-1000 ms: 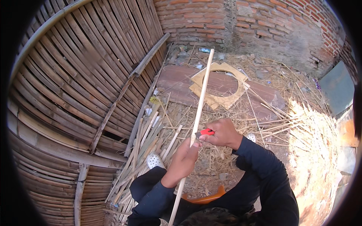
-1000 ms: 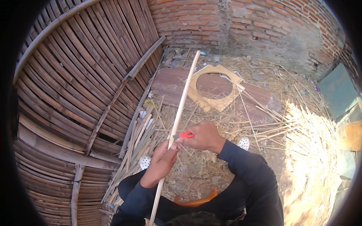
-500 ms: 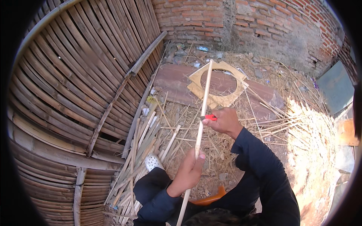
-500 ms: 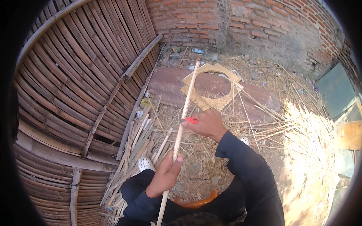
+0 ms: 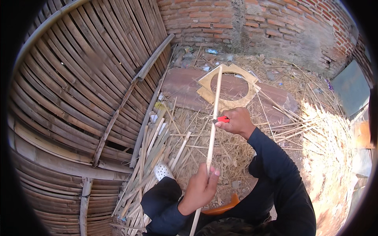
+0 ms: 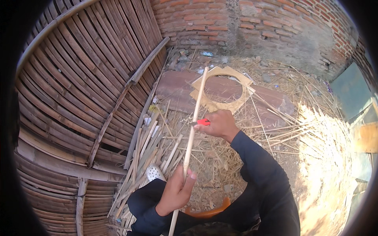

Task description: The person sits on the ground and uses a red utility knife to shave a long, thin bamboo strip. They hold the strip with their left hand and repeatedly scrape the blade along its length to remove the outer layer, creating fine shavings that fall to the ground.

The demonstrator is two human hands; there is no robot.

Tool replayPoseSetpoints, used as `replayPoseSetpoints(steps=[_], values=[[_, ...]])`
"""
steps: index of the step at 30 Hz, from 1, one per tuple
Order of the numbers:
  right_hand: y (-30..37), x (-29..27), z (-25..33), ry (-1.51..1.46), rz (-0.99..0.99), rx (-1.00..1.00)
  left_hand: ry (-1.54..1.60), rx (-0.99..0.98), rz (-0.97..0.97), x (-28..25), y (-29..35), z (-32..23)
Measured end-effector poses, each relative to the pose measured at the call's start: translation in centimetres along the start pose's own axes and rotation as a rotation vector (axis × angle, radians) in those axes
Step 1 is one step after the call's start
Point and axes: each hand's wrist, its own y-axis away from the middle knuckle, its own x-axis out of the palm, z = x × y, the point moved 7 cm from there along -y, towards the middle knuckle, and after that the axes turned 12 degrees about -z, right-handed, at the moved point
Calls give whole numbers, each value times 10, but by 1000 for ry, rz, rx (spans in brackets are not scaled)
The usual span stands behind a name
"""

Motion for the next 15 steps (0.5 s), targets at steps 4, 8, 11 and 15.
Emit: replayPoseSetpoints(steps=[4, 8, 11, 15], values=[[-2, -29, -40, 142, -56, 158, 6, -18, 72, 12, 31, -14], [-2, -44, -107, 200, -30, 280, 30, -8, 153, 31, 52, -16], [1, -41, -127, 237, -29, 269, 16, -16, 188, 34, 50, -17], [-2, -58, -179, 265, -68, 389, -10, -66, 263, 54, 54, -5]])
